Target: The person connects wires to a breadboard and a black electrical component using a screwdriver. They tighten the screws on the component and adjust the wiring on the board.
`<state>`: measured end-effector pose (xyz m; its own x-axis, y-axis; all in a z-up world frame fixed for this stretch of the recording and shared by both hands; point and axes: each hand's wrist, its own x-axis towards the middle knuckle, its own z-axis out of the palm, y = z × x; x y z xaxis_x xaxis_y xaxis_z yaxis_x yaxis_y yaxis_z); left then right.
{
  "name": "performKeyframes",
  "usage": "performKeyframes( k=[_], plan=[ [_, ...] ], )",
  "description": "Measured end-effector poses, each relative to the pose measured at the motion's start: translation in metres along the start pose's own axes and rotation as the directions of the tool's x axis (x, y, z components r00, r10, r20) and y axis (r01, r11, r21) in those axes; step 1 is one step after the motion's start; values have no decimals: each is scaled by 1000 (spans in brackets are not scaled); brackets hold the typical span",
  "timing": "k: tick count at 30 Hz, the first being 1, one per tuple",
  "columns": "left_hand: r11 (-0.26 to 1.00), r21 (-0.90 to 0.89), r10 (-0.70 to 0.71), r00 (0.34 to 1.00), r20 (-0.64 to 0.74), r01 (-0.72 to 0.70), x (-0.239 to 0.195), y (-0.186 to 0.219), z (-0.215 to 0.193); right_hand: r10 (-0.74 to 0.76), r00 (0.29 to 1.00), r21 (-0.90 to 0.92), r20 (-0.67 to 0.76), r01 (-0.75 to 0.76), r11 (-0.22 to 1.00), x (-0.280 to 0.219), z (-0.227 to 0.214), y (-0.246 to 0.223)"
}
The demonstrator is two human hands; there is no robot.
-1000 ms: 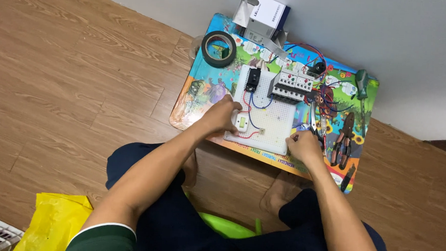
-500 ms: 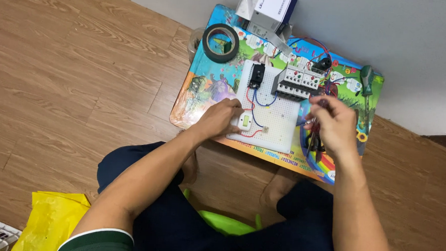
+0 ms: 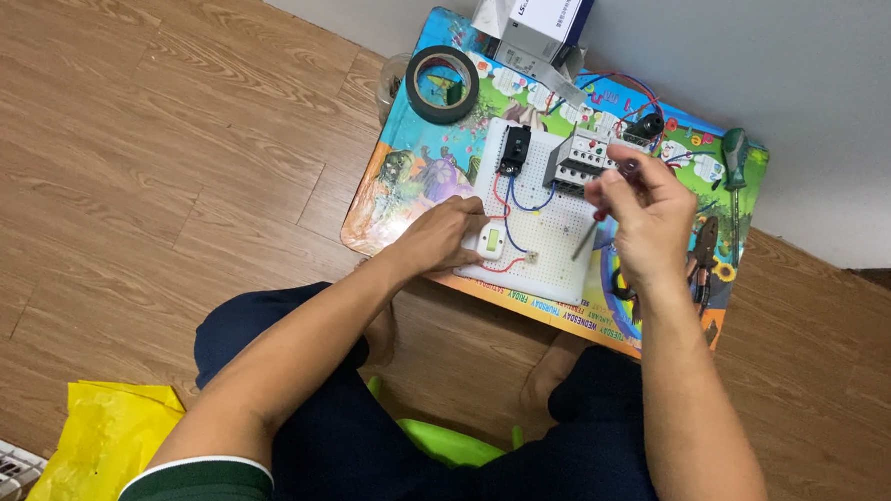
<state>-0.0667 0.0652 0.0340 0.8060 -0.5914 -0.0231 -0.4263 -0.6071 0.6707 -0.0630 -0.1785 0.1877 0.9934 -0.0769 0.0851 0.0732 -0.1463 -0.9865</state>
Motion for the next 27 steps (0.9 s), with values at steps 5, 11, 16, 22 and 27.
performKeyframes(
  k=[5, 11, 16, 22, 27],
  plan=[
    [999, 37, -29, 999, 23, 28, 3, 3, -5, -188, 982, -94, 32, 191, 977, 19, 19, 32],
    [965, -130, -230, 973, 1, 228, 30, -13, -32, -312, 946, -82, 89, 319, 944, 47, 36, 67],
    [956, -170, -259, 959, -117, 237, 62, -14, -52, -358, 927, -78, 117, 367, 927, 55, 41, 70],
    [979, -197, -88, 986, -139, 60, 89, -22, -45, -341, 930, -87, 138, 355, 931, 58, 42, 77],
    [977, -196, -107, 987, -122, 82, 93, -29, -37, -346, 915, -87, 209, 370, 925, 54, 41, 71]
  ],
)
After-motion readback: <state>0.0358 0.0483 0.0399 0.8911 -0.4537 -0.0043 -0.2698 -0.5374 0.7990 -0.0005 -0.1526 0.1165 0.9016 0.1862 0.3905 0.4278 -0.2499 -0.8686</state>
